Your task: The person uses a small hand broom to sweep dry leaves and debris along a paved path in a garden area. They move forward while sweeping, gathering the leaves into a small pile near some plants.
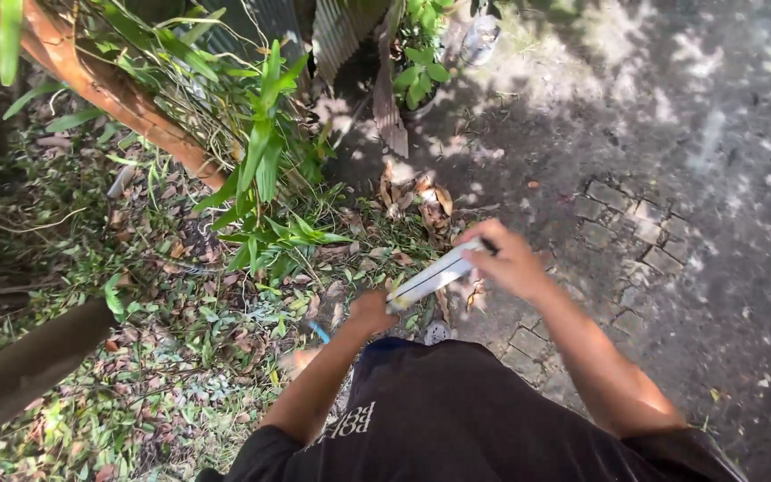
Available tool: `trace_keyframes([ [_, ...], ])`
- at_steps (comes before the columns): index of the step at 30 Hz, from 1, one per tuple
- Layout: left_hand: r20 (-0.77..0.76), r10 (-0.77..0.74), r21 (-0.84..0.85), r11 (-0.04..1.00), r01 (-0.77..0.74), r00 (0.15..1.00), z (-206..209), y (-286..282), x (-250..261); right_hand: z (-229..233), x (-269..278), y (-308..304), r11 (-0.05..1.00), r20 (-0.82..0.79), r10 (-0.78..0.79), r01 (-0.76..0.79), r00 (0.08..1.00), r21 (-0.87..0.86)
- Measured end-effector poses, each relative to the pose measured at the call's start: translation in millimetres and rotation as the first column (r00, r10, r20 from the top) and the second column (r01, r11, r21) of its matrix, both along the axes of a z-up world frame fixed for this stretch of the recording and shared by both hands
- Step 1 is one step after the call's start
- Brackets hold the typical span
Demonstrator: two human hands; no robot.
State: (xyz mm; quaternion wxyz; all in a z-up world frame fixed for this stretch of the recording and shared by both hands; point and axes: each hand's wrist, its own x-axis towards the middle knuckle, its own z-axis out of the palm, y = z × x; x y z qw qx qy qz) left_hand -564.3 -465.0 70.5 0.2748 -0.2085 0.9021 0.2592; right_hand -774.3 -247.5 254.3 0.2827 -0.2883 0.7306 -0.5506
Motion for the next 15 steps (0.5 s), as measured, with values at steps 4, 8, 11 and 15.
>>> trace_keyframes([
  [4,0.176,0.046,-0.076,0.997,-0.033,0.983,-56,-15,32,-24,38,-46,0.954,0.21,0.177,-0.22,0.961,0.204],
  [8,0.063,0.356,0.042,0.933,-0.358,0.933,-105,-34,21,-23,50,-52,0.845,0.002,0.498,-0.485,0.867,0.223],
  [11,-0.045,0.342,0.092,0.937,-0.337,0.939,-114,-28,-34,-8,32,-38,0.899,-0.193,0.426,-0.389,0.884,0.2],
  [15,0.108,0.706,0.603,0.513,-0.611,0.7,-75,-27,-111,-27,3,-18,0.963,-0.529,0.21,-0.266,0.822,-0.031],
])
